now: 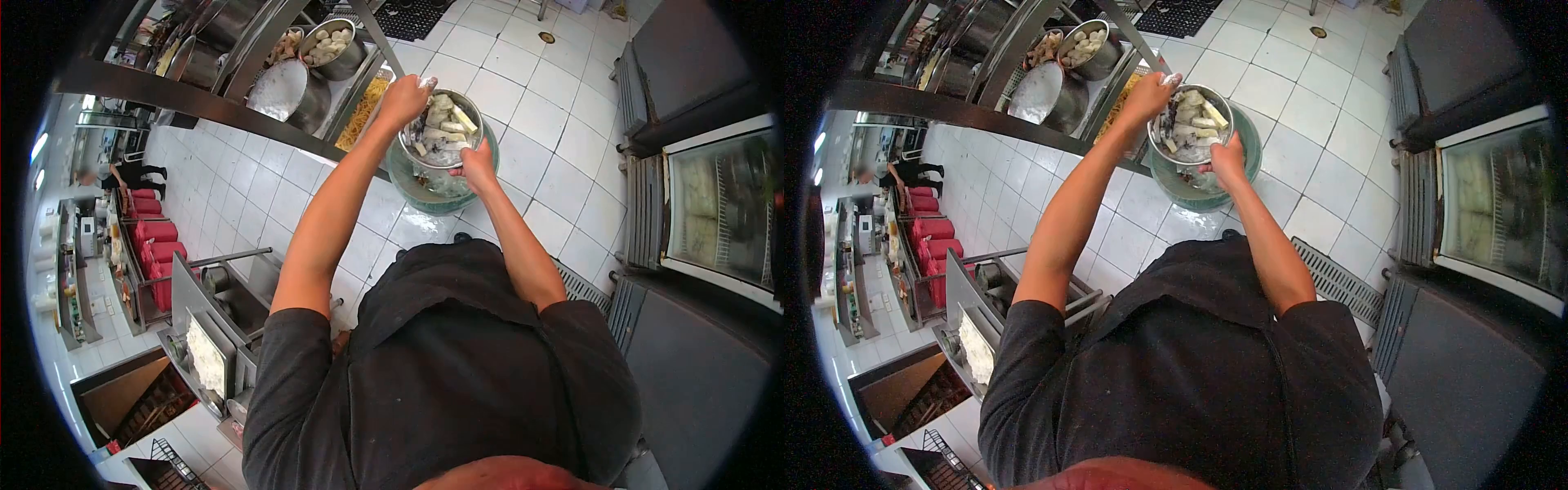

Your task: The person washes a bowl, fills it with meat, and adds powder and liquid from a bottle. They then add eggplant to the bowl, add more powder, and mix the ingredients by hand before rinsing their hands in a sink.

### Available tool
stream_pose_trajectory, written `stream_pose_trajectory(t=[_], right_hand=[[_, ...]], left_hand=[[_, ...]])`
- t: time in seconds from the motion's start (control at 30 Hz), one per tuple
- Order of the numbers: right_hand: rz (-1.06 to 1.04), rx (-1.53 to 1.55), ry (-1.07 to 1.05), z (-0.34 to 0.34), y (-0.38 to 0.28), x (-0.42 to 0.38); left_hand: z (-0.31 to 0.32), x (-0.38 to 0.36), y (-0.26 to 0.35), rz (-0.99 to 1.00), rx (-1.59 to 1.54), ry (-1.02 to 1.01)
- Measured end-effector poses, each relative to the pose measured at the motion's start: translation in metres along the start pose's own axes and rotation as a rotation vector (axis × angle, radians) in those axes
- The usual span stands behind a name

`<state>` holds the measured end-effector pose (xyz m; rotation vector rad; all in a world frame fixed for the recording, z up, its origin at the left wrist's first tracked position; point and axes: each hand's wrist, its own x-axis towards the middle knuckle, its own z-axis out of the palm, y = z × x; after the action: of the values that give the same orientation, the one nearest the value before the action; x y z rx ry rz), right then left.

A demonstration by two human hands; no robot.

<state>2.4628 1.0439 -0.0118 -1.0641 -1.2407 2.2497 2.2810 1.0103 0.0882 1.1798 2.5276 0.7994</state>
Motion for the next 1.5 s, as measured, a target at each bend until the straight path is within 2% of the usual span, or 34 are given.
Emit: stream_pose_trajectory(t=[0.13, 0.23, 0.3, 0.4, 0.47, 0.5, 0.6, 0.8, 0.87, 0.97, 1.1, 1.2, 1.37, 1.47, 1.5], right_hand=[[0.04, -0.039, 0.028, -0.005, 0.003, 0.011], [0.022, -0.035, 0.061, 0.001, -0.002, 0.005], [-0.016, -0.005, 0.049, 0.0, -0.002, 0.002], [0.12, -0.061, 0.03, 0.0, 0.002, 0.01], [0.051, -0.005, 0.025, 0.0, 0.002, 0.004], [0.017, 0.023, 0.024, 0.0, 0.003, 0.0], [0.109, 0.02, 0.055, -0.002, 0.008, 0.007], [-0.063, 0.018, 0.087, -0.004, 0.011, 0.003], [0.021, 0.003, 0.051, -0.01, 0.018, 0.019], [0.016, -0.005, 0.057, -0.01, 0.013, 0.02], [-0.06, 0.016, 0.043, -0.006, 0.003, 0.001], [0.077, -0.006, 0.058, -0.01, 0.023, 0.023], [-0.024, 0.02, 0.048, -0.009, 0.016, 0.014], [0.003, 0.036, 0.022, -0.012, 0.02, 0.02], [0.003, 0.019, 0.033, -0.012, 0.021, 0.023]], left_hand=[[0.0, 0.005, -0.02, 0.007, -0.185, -0.134], [-0.022, -0.013, 0.013, 0.014, -0.051, 0.005], [-0.019, -0.006, 0.007, 0.009, -0.047, 0.019], [-0.018, -0.001, 0.006, 0.065, 0.008, 0.062], [-0.016, -0.003, 0.0, 0.134, 0.021, 0.097], [-0.015, -0.003, -0.003, 0.128, 0.014, 0.079], [-0.013, -0.001, -0.006, 0.115, 0.009, 0.051], [-0.022, -0.003, 0.006, 0.103, 0.05, 0.019], [-0.023, -0.007, 0.008, 0.147, -0.004, -0.032], [-0.019, -0.007, 0.012, 0.174, 0.117, 0.066], [-0.019, -0.007, 0.017, 0.154, 0.152, 0.036], [-0.008, 0.0, 0.01, 0.187, 0.131, 0.011], [-0.008, -0.005, 0.012, 0.2, 0.151, 0.043], [-0.016, -0.016, 0.033, 0.057, 0.146, -0.075], [-0.015, -0.015, 0.03, 0.116, 0.126, -0.087]])
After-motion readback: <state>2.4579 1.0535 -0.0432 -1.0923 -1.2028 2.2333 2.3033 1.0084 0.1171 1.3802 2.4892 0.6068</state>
